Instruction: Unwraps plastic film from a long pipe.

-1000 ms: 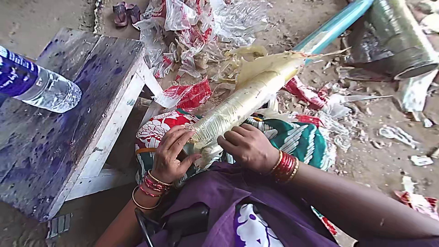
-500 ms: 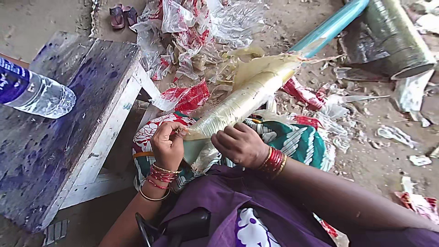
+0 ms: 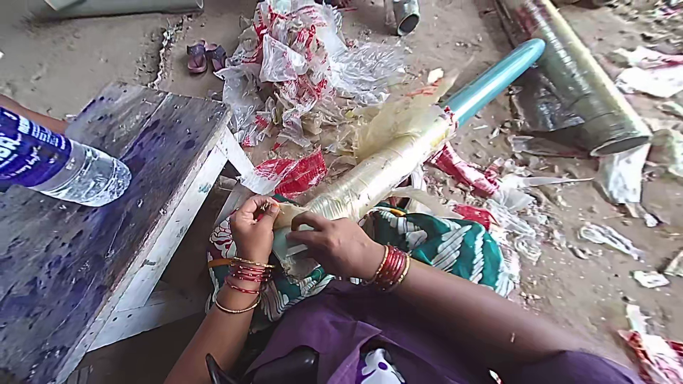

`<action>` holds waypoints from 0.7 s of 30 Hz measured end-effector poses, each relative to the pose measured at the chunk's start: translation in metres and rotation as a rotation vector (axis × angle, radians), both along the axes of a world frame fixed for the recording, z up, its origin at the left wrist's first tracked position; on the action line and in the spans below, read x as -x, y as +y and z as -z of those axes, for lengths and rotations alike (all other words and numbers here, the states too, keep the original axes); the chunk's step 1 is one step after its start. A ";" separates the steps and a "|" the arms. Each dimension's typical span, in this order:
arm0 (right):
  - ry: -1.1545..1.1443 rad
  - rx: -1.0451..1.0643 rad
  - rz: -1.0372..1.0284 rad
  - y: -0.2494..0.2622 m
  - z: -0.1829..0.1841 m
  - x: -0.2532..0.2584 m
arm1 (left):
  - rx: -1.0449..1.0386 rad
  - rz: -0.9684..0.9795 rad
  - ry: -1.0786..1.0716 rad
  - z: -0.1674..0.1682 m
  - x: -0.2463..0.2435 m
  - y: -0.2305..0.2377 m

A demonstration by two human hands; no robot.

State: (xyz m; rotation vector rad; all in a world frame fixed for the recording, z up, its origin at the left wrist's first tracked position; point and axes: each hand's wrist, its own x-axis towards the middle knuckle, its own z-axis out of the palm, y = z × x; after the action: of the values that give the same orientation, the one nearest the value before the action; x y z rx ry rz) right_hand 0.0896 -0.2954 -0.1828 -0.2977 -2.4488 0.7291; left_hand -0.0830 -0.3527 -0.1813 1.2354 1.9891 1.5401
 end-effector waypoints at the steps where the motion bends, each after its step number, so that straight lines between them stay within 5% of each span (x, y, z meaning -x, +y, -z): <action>1: 0.034 -0.020 0.003 0.001 0.003 0.000 | -0.010 0.004 -0.006 0.003 -0.001 0.000; 12: -0.039 -0.007 -0.059 0.001 0.001 -0.011 | -0.041 0.040 -0.022 0.007 -0.004 0.001; 16: -0.070 0.295 -0.137 0.013 -0.003 -0.026 | -0.050 0.054 -0.012 0.007 -0.006 0.000; 21: 0.200 0.761 -0.048 0.040 -0.009 -0.065 | -0.048 0.046 -0.086 0.007 -0.008 0.004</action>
State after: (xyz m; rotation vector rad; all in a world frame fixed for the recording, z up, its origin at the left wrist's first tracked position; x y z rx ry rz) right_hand 0.1545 -0.2556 -0.1736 -0.4219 -1.9055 1.6116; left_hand -0.0748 -0.3483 -0.1882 1.2039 1.8672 1.5994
